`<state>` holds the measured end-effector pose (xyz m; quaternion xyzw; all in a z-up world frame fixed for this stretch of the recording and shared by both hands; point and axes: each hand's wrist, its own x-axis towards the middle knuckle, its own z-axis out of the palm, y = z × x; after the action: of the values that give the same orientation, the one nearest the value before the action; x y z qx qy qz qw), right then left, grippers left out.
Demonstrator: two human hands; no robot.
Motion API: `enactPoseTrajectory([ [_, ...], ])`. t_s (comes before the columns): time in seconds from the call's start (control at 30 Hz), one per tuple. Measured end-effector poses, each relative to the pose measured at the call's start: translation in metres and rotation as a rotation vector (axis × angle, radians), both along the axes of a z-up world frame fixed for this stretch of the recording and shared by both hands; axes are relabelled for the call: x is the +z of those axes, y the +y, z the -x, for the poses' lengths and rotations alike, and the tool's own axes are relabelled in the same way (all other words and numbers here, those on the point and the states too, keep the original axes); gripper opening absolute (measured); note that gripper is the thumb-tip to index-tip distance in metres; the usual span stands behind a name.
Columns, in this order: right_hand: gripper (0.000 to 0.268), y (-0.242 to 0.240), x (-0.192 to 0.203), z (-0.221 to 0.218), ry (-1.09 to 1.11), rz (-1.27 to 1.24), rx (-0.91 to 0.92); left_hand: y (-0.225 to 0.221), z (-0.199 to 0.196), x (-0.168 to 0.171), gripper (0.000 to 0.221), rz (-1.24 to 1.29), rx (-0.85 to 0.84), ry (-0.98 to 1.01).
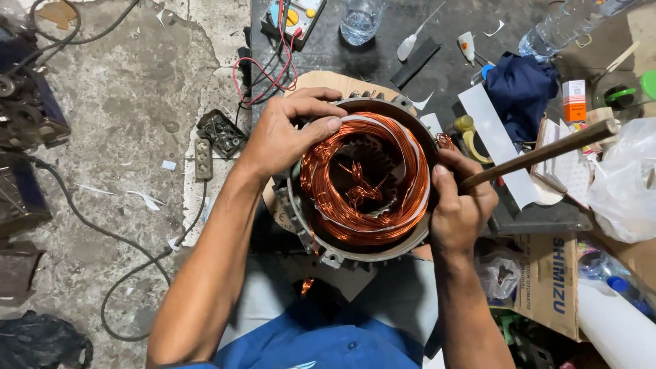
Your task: Securing insulation paper into the slots of an electric motor stator using scissors and a wooden tool.
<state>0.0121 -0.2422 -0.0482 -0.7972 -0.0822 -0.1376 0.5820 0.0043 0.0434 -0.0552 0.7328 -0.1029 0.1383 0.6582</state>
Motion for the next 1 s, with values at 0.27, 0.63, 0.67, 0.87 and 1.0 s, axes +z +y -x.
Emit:
enactPoseTrajectory([
  [0.27, 0.019, 0.001, 0.015, -0.030, 0.018, 0.094, 0.263, -0.013, 0.038, 0.012, 0.021, -0.133, 0.235, 0.040],
  [0.63, 0.011, 0.035, 0.088, -0.010, -0.303, 0.566, 0.416, -0.016, 0.013, 0.058, 0.024, -0.843, 0.176, -0.302],
  [0.67, 0.016, 0.038, 0.080, -0.016, -0.351, 0.662, 0.405, -0.018, 0.008, 0.054, 0.007, -0.849, 0.162, -0.317],
  [0.87, 0.007, 0.043, 0.057, -0.023, -0.517, 0.810, 0.363, -0.020, -0.005, 0.039, 0.021, -0.952, 0.170, -0.419],
  [1.0, 0.012, 0.042, 0.056, -0.022, -0.554, 0.887, 0.321, -0.023, -0.005, 0.044, 0.031, -0.954, 0.146, -0.446],
])
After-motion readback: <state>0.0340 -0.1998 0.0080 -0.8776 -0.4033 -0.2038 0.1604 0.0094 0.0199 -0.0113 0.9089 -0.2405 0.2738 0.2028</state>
